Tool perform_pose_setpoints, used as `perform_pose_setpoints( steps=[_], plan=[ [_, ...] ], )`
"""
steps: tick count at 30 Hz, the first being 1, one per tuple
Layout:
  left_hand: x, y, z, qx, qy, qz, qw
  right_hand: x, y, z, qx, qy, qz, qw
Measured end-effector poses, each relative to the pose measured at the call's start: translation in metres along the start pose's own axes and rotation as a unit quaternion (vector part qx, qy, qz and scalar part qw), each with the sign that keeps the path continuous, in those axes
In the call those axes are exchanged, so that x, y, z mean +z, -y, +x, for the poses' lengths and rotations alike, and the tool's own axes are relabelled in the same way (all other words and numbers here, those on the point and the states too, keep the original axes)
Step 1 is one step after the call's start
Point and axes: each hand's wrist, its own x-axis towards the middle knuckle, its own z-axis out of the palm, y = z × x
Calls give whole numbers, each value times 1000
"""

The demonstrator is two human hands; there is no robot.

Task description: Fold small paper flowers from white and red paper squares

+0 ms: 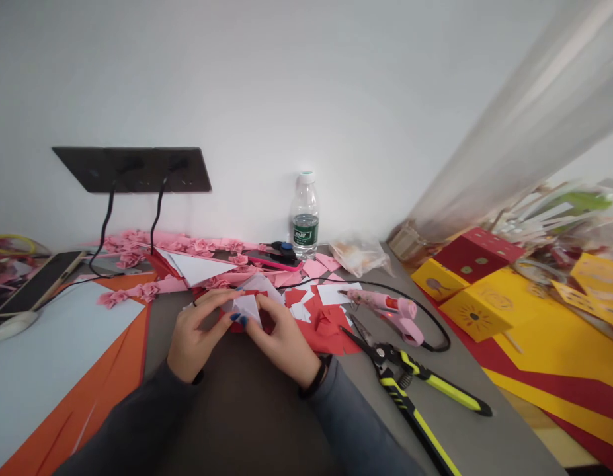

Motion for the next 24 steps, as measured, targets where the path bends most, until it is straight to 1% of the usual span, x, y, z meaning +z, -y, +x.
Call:
perform_pose_setpoints(
  steps=[5, 9, 15, 19, 24],
  plan=[
    [2, 2, -2, 23, 2, 20, 1000, 2, -1, 0, -2, -16, 25, 1000],
    [6, 6, -3, 57, -39, 67, 995, 6, -3, -3, -31, -32, 1, 999],
    [3, 12, -2, 104, -47, 88, 990, 9, -4, -5, -42, -15, -41, 998],
    [3, 11, -3, 121, -60, 77, 988, 11, -2, -5, -23, -19, 14, 999],
    [5, 10, -6, 98, -74, 57, 991, 13, 0, -4, 4, -1, 91, 996]
  ],
)
